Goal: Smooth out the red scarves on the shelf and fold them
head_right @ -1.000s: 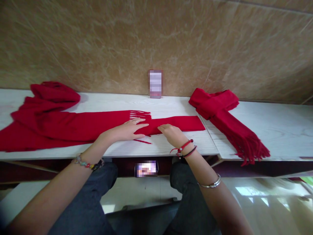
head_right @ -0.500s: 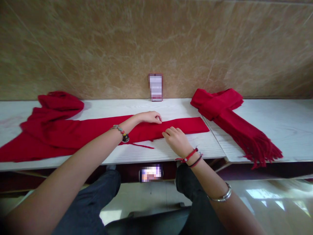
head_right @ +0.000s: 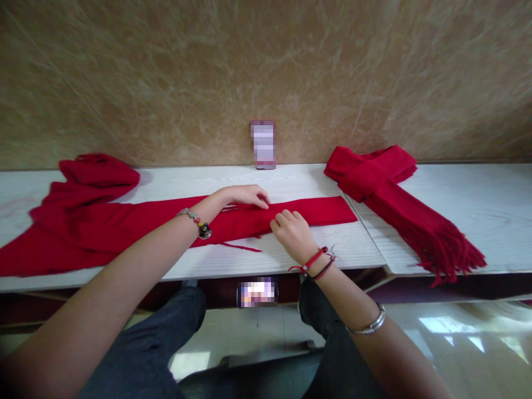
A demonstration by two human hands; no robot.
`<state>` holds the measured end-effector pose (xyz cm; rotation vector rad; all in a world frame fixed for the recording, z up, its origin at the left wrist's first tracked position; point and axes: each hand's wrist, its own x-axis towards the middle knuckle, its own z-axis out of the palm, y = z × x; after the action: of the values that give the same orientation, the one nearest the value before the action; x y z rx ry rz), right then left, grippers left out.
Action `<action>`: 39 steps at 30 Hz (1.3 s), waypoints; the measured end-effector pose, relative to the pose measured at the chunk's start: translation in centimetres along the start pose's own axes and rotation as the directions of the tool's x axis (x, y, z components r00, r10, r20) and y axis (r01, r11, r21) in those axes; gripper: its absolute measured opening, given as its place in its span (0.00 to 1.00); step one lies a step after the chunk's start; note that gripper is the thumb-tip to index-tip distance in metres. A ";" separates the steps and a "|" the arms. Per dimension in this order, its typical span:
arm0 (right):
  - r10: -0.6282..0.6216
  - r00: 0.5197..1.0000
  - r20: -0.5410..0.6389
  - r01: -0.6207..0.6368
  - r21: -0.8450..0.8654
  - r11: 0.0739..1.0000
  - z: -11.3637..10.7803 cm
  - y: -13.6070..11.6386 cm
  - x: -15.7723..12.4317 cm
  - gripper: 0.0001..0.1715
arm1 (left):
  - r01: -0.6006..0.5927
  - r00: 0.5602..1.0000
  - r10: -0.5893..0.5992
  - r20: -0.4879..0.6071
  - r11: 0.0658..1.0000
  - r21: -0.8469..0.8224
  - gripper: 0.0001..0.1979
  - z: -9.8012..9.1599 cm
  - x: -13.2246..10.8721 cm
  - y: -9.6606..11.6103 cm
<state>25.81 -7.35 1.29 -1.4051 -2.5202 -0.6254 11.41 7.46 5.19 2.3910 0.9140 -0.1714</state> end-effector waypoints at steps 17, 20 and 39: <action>0.475 0.849 -0.231 -0.349 0.430 0.833 -2.0 5.1 -1.4 0.31 | -0.126 0.988 0.085 -0.132 0.934 -0.335 0.20 -5.1 3.0 7.7; 0.411 0.892 -0.187 -0.317 0.391 0.864 -1.7 5.7 -2.1 0.25 | -0.112 0.988 0.072 -0.134 0.939 -0.324 0.21 -4.4 3.9 8.1; 0.279 0.938 -0.205 -0.240 0.195 0.951 -1.7 2.5 -0.2 0.21 | -0.011 0.996 -0.040 -0.082 0.842 -0.539 0.16 -4.0 -4.5 4.3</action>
<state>27.97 -7.08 3.42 -1.4770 -2.1076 -0.4819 10.43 4.46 11.92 1.8735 0.8796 0.1755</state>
